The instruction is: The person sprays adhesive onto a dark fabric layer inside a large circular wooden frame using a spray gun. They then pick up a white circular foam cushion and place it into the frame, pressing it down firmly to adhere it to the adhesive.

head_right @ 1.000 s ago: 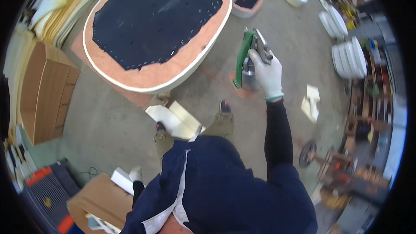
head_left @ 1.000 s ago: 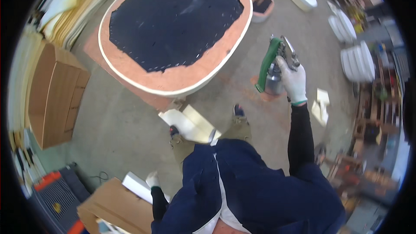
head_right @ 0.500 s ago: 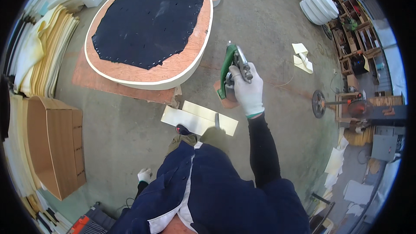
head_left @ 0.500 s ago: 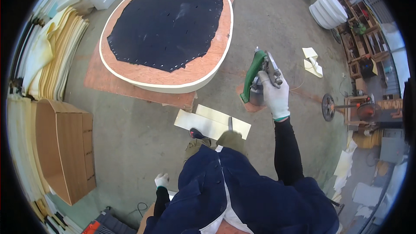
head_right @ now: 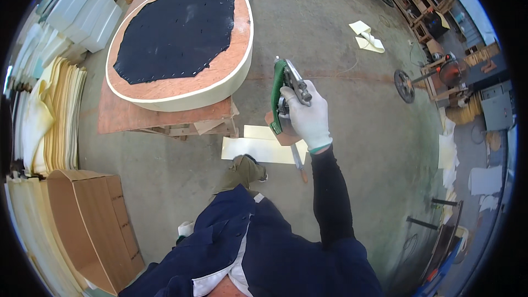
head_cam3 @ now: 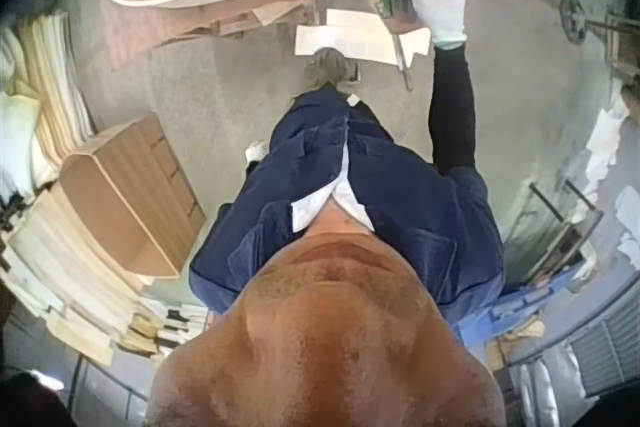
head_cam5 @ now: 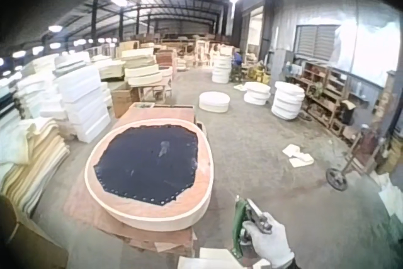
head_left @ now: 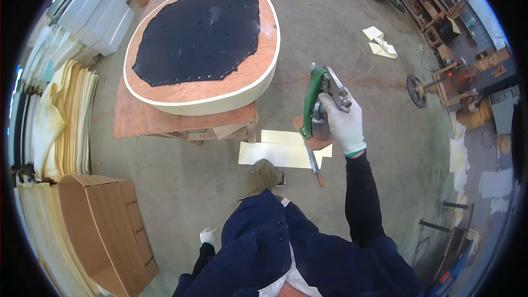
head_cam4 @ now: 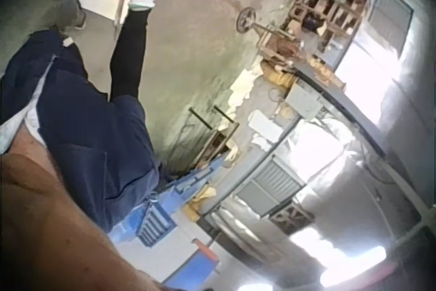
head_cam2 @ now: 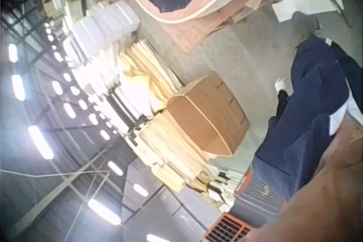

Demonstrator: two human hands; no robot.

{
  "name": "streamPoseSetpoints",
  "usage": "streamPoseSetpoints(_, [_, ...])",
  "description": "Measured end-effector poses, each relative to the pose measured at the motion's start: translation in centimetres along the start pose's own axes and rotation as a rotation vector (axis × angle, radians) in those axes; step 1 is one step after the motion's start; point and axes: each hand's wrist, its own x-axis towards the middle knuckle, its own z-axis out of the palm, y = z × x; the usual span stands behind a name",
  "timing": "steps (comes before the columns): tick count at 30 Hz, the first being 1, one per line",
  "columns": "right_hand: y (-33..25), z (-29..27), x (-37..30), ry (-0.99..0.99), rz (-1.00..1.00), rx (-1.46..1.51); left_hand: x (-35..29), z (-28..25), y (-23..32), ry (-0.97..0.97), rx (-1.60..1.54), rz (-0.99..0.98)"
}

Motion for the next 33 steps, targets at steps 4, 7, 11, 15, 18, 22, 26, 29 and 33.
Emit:
streamPoseSetpoints(4, [-0.8, 1.0, -2.8, 0.064, 0.082, 0.028, 1.1, -5.4, 0.5, 0.02, -0.215, -0.072])
streamPoseSetpoints(7, [-1.7, 1.7, -4.1, 0.08, 0.058, -0.091, 1.3, -7.5, 2.1, 0.044, -0.22, -0.11])
streamPoseSetpoints(11, [-1.7, 2.4, -5.7, 0.087, 0.077, -0.122, 2.3, -8.9, 2.1, 0.033, -0.265, -0.061])
streamPoseSetpoints(15, [-2.3, 3.2, -7.3, 0.087, 0.133, -0.065, 3.1, -9.6, 1.3, -0.026, -0.269, -0.039])
streamPoseSetpoints(18, [-2.9, 4.0, -8.2, 0.091, 0.155, -0.062, 3.3, -10.5, 0.3, -0.035, -0.208, -0.071])
streamPoseSetpoints(22, [-3.6, 5.2, -9.7, 0.101, 0.225, -0.051, 4.0, -12.6, -0.2, -0.054, -0.174, -0.103])
streamPoseSetpoints(26, [-3.8, 6.2, -11.5, 0.087, 0.209, -0.088, 5.4, -14.7, -0.4, -0.076, -0.192, -0.092])
streamPoseSetpoints(29, [-4.2, 7.4, -12.9, 0.077, 0.199, -0.109, 6.2, -16.0, -0.5, -0.077, -0.19, -0.09])
streamPoseSetpoints(33, [-5.2, 9.0, -14.6, 0.034, 0.198, -0.102, 7.2, -17.8, -1.0, -0.084, -0.15, -0.089])
